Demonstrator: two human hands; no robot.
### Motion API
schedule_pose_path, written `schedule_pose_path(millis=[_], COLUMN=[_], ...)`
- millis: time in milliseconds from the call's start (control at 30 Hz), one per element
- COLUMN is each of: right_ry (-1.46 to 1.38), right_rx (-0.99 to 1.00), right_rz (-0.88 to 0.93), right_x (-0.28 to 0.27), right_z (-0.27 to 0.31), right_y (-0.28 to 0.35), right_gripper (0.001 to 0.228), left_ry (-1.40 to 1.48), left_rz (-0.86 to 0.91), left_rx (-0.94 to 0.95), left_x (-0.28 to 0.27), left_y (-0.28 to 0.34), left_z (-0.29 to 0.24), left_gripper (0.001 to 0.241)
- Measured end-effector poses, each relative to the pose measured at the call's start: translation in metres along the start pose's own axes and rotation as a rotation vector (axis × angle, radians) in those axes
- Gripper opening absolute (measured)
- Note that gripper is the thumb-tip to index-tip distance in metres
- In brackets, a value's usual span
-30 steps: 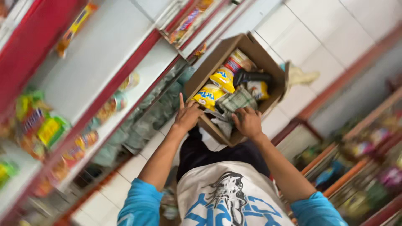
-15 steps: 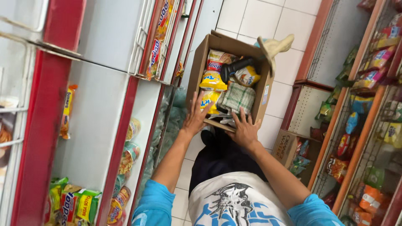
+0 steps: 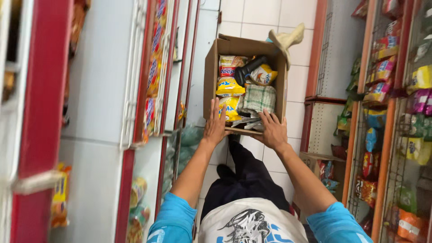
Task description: The person takes snack packets from a cardboard box, scans each with a barcode scanner, and places them on a store shelf. The person handles multiple snack brands and finishes by wiping the shelf with a cloth.
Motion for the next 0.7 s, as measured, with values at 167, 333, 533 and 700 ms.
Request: schedule_pose_path(millis=[167,333,533,700], right_ry=[0.008,0.019,-0.008,-0.034], right_rx=[-0.026,-0.062,-0.041,-0.047], right_rz=[-0.037,-0.087,-0.073,-0.044], right_x=[-0.035,-0.075,-0.104,-0.119], right_z=[-0.029,-0.062,-0.079,-0.086], right_y=[-0.088,-0.197,-0.309,-0.365], right_gripper=[0.105,0.104,0.102,0.101], left_ry=[-0.069,-0.122,-0.165,-0.199], left_rz=[0.032,0.040,0.078,0.135], left_rx=[-0.023,-0.014,-0.045,-0.074], left_x=[0.002,0.003,-0.005,-0.019], left_y=[-0.090,-0.200,-0.323,-0.374], left_z=[0.010,0.027,0.063,0.075], left_gripper=[0.121,0.116,0.112,0.111])
Point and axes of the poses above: each hand's wrist, its own y-axis away from the middle knuckle, its own x-axis out of the palm, z = x × y, the point moved 8 cm from there along -y, towards the middle knuckle, and after that the axes turned 13 degrees about -y, right-handed, at the moved point
